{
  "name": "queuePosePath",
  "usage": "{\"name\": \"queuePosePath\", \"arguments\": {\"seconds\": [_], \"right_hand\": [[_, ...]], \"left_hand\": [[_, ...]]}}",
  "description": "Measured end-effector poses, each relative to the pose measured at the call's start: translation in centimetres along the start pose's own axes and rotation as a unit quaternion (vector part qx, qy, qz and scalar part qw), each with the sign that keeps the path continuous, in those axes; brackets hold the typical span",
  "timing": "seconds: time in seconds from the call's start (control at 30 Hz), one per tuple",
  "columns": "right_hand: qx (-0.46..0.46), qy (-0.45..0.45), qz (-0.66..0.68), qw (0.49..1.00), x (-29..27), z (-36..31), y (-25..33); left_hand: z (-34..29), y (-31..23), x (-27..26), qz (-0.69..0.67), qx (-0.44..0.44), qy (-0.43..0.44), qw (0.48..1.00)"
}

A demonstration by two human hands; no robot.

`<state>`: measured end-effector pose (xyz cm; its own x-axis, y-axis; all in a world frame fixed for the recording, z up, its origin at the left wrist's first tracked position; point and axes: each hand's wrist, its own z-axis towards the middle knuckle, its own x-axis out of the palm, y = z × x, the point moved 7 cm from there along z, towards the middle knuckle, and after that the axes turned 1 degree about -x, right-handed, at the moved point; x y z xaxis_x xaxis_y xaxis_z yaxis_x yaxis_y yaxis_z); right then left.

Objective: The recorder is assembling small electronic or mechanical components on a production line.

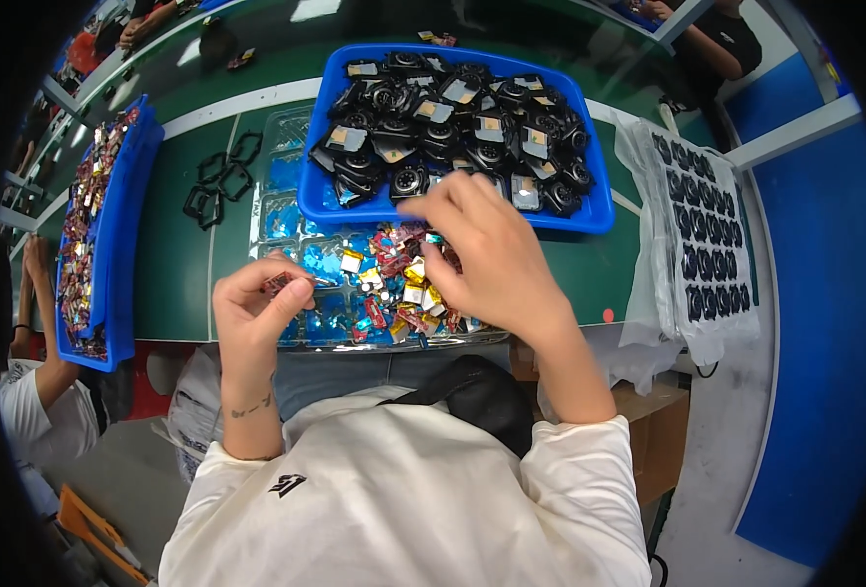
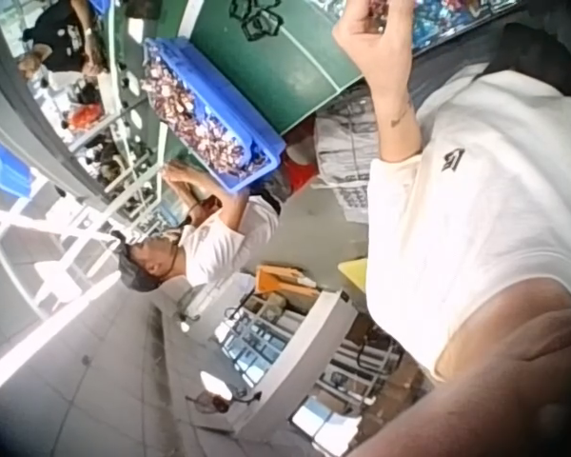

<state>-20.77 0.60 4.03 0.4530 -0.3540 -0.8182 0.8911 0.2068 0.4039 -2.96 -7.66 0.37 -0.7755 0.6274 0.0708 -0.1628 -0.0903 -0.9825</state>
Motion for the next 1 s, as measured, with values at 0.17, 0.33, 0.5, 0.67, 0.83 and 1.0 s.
{"name": "queuePosePath", "arguments": {"seconds": [0.17,0.33,0.5,0.67,0.83,1.0], "right_hand": [[-0.016,-0.011,-0.06,0.998,-0.4,1.8,-0.7],[-0.041,0.058,-0.151,0.986,1.3,2.7,-0.5],[-0.014,0.085,-0.103,0.991,1.6,3.5,-0.8],[0.111,-0.048,0.221,0.968,0.0,2.7,-3.2],[0.163,-0.114,0.37,0.908,0.6,0.7,-0.9],[0.283,-0.083,0.494,0.818,2.6,-1.0,1.1]], "left_hand": [[-0.3,0.1,-0.1,-0.018,-0.003,-0.003,1.0],[-0.4,0.3,0.2,-0.023,-0.016,0.007,1.0],[-0.6,0.4,0.3,-0.03,-0.024,0.008,0.999],[-0.3,-0.3,0.2,-0.021,0.014,0.011,1.0],[0.8,-2.6,0.8,0.075,0.128,-0.029,0.989],[1.2,-3.9,2.5,0.16,0.165,-0.033,0.973]]}}
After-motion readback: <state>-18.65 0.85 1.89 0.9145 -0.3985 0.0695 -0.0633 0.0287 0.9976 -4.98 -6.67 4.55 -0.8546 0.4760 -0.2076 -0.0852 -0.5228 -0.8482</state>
